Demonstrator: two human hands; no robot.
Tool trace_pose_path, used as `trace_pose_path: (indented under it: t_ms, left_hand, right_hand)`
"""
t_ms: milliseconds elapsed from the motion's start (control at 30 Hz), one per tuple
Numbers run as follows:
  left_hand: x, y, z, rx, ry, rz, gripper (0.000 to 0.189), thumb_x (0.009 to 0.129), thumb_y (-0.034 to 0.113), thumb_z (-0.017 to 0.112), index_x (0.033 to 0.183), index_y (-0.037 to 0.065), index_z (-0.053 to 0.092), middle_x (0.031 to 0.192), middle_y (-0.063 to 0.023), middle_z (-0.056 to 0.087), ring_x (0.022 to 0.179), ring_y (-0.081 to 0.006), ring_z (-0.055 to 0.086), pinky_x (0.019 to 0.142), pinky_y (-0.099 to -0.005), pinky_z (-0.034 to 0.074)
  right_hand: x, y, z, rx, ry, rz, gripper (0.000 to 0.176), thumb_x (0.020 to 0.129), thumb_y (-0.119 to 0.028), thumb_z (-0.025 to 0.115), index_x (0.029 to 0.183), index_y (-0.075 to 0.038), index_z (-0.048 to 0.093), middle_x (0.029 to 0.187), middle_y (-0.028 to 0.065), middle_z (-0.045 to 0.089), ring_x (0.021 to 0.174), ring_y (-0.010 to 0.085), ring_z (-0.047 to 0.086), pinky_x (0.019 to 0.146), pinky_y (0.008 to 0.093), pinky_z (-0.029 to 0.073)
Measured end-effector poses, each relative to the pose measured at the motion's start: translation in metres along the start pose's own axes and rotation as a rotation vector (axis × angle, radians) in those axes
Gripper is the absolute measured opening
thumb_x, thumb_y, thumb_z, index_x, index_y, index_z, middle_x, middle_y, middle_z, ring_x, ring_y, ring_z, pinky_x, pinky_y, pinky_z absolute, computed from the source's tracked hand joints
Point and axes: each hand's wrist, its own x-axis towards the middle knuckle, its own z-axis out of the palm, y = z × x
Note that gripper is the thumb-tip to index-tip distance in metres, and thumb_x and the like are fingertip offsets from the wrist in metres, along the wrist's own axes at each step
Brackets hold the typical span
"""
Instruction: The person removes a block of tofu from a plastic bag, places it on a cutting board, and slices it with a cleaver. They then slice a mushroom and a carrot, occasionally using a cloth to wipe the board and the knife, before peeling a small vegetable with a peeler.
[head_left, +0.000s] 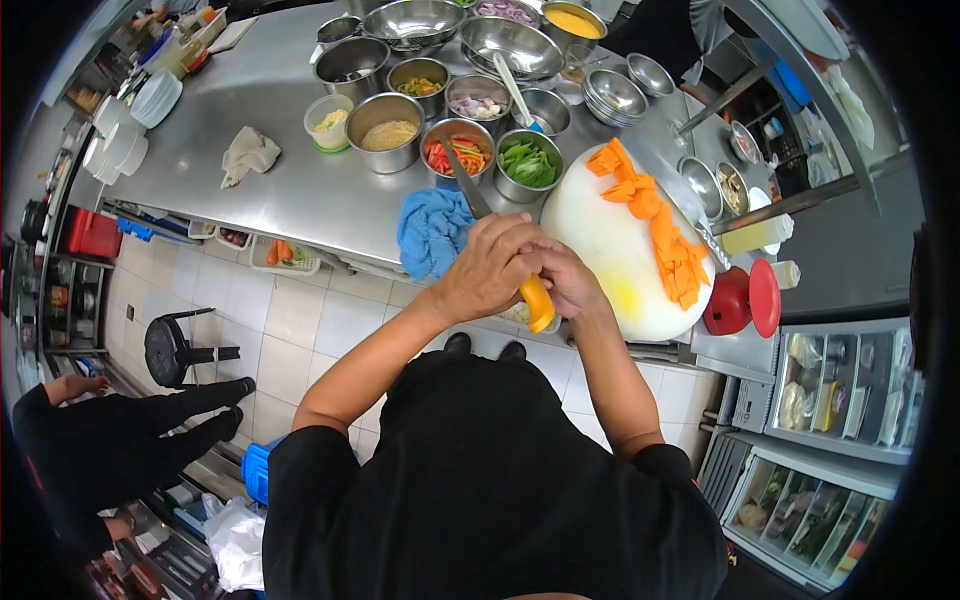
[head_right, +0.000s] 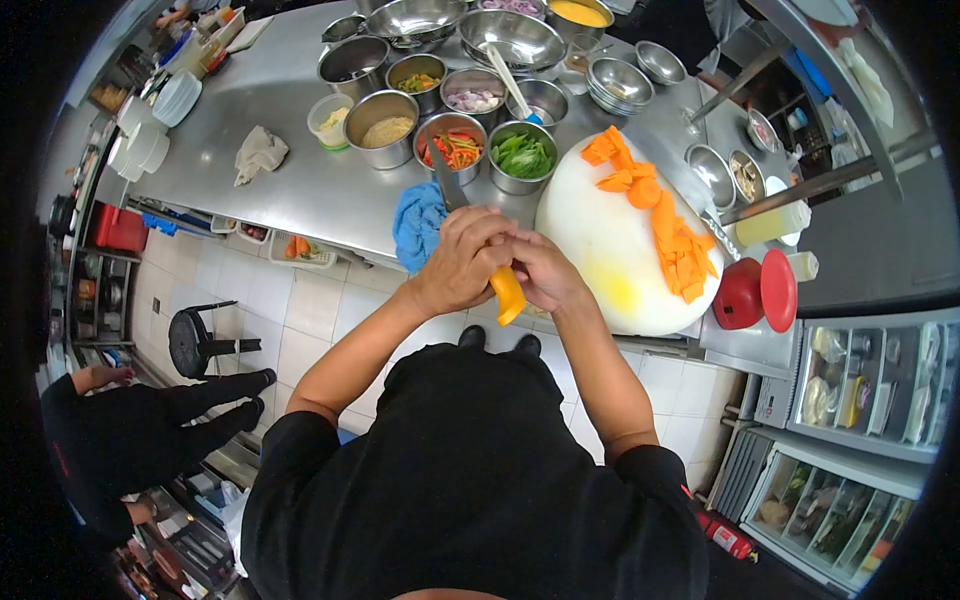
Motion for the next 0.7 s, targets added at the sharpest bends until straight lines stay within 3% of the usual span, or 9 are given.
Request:
trace_pose_path:
  t_ms: [67,133,267,333,400,500,533,567,700]
  left_hand:
    - [-0.003,-0.002,-0.007,0.018,0.009,-0.025,0.048,0.069,0.013,0.078,0.108,0.015,0.052,0.129,-0.0111,0.049,0.122,-0.0354,0.047,0.104,-0.051,0.035]
    - [-0.006,0.001,-0.02,0.201,-0.137,-0.034,0.054,0.071,0.011,0.077,0.119,0.014,0.053,0.139,-0.0144,0.044,0.128,-0.0395,0.043,0.11,-0.0538,0.029]
    - [-0.037,0.004,-0.035,0.183,-0.077,-0.179,0.057,0.075,0.008,0.071,0.128,0.01,0.051,0.144,-0.0165,0.039,0.133,-0.0413,0.038,0.112,-0.0531,0.029]
    - [-0.064,-0.006,-0.039,-0.073,0.053,-0.359,0.058,0.078,0.009,0.071,0.133,0.01,0.052,0.142,-0.0171,0.041,0.136,-0.0432,0.034,0.111,-0.0509,0.031]
    - [-0.081,-0.014,-0.047,0.017,-0.04,-0.501,0.056,0.079,0.015,0.073,0.131,0.008,0.053,0.136,-0.0174,0.046,0.13,-0.0429,0.039,0.106,-0.0489,0.036]
    - [-0.11,-0.041,-0.027,0.19,-0.175,-0.745,0.053,0.078,0.021,0.076,0.125,0.006,0.057,0.126,-0.0177,0.051,0.111,-0.04,0.05,0.097,-0.0485,0.041]
    - [-0.123,-0.05,-0.018,0.196,-0.2,-0.753,0.049,0.078,0.022,0.076,0.12,0.006,0.058,0.121,-0.0176,0.054,0.105,-0.0388,0.051,0.095,-0.0481,0.042]
    - [-0.126,-0.06,-0.012,0.229,-0.204,-0.763,0.042,0.08,0.022,0.075,0.114,0.005,0.059,0.114,-0.0174,0.056,0.103,-0.0383,0.052,0.091,-0.0475,0.043]
    - [-0.115,-0.079,0.004,0.306,-0.237,-0.789,0.026,0.085,0.022,0.07,0.098,0.003,0.058,0.098,-0.017,0.058,0.096,-0.0381,0.055,0.079,-0.0479,0.047]
  right_hand:
    - [0.015,-0.003,0.016,-0.19,0.293,-0.021,0.018,0.098,-0.013,0.051,0.112,-0.004,0.057,0.1,0.002,0.062,0.076,0.0044,0.057,0.067,0.0203,0.048]
    - [0.038,-0.005,0.033,-0.238,0.304,-0.07,0.018,0.098,-0.013,0.051,0.113,-0.003,0.055,0.102,0.0039,0.063,0.079,0.0066,0.06,0.07,0.0218,0.05]
    - [0.082,-0.022,0.04,-0.535,0.296,-0.136,0.023,0.098,-0.015,0.055,0.117,-0.005,0.048,0.104,0.0079,0.064,0.087,0.0122,0.063,0.077,0.0258,0.053]
    - [0.112,-0.028,0.022,-0.661,0.32,-0.101,0.03,0.097,-0.011,0.055,0.123,-0.004,0.043,0.109,0.0129,0.064,0.098,0.0177,0.063,0.086,0.0292,0.052]
    - [0.152,-0.023,-0.007,-1.211,0.253,-0.513,0.029,0.092,-0.012,0.061,0.117,-0.004,0.049,0.104,0.0117,0.065,0.094,0.0166,0.063,0.082,0.0291,0.051]
    - [0.198,-0.028,-0.017,-1.612,0.394,-0.466,0.026,0.08,-0.01,0.069,0.103,-0.006,0.059,0.096,0.0112,0.064,0.091,0.0201,0.064,0.076,0.0357,0.049]
    - [0.209,-0.025,-0.014,-1.64,0.432,-0.514,0.033,0.074,-0.014,0.076,0.102,-0.008,0.06,0.097,0.0149,0.064,0.091,0.0352,0.063,0.08,0.0444,0.049]
    - [0.221,-0.024,-0.017,-1.768,0.43,-0.659,0.036,0.073,-0.016,0.078,0.104,-0.009,0.06,0.101,0.0153,0.064,0.096,0.0355,0.061,0.083,0.0465,0.047]
    - [0.257,-0.025,-0.009,-1.988,0.584,-0.462,0.024,0.083,-0.011,0.061,0.107,-0.008,0.061,0.109,0.0195,0.06,0.105,0.0372,0.056,0.089,0.0458,0.045]
